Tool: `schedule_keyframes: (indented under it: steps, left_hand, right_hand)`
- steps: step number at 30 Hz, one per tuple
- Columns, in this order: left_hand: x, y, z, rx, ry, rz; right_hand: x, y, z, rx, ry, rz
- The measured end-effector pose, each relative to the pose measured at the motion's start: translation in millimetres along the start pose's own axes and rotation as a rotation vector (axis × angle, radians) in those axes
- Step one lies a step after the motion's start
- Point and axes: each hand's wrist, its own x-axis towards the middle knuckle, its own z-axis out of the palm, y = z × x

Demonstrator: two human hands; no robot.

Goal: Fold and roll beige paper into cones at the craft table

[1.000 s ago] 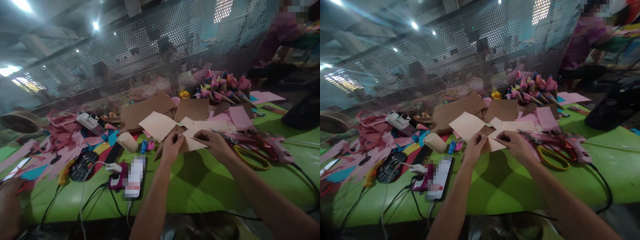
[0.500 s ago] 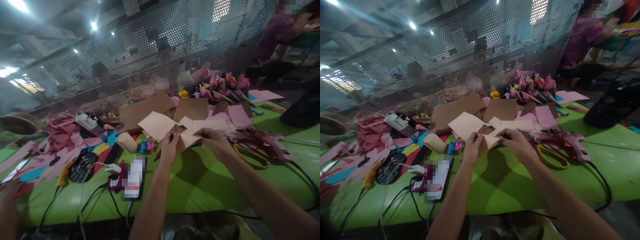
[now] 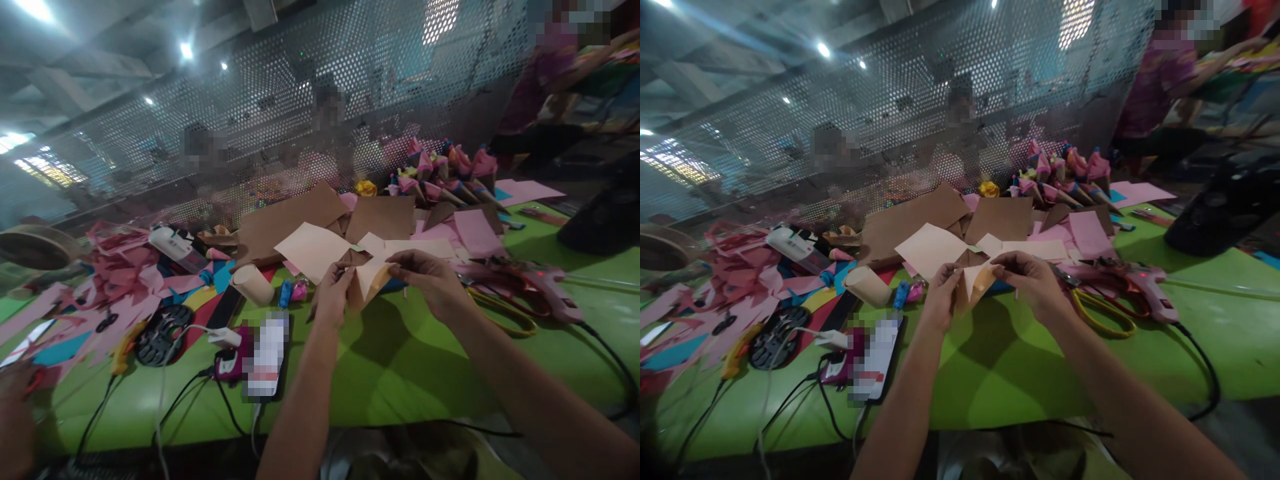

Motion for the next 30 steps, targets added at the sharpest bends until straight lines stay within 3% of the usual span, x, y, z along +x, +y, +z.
schedule_keyframes:
  steps: [5,14,30]
  left_hand:
    - [-3.0,6.4,2.4,-0.072,-0.088,-0.017]
    - [-8.1,9.3,-0.9,0.059,-0.245,-0.023]
    - [-8.2,5.5,1.4,0.189,-0.156,0.045]
  right_hand:
    - [0.6,3.8,-3.0,0.009,0.001,-0.01]
    - [3.6,4.2,-4.5,-0.008,0.052,-0.026]
    - [-1.3,-2.3,-0.7,0.023,0.023,-0.042]
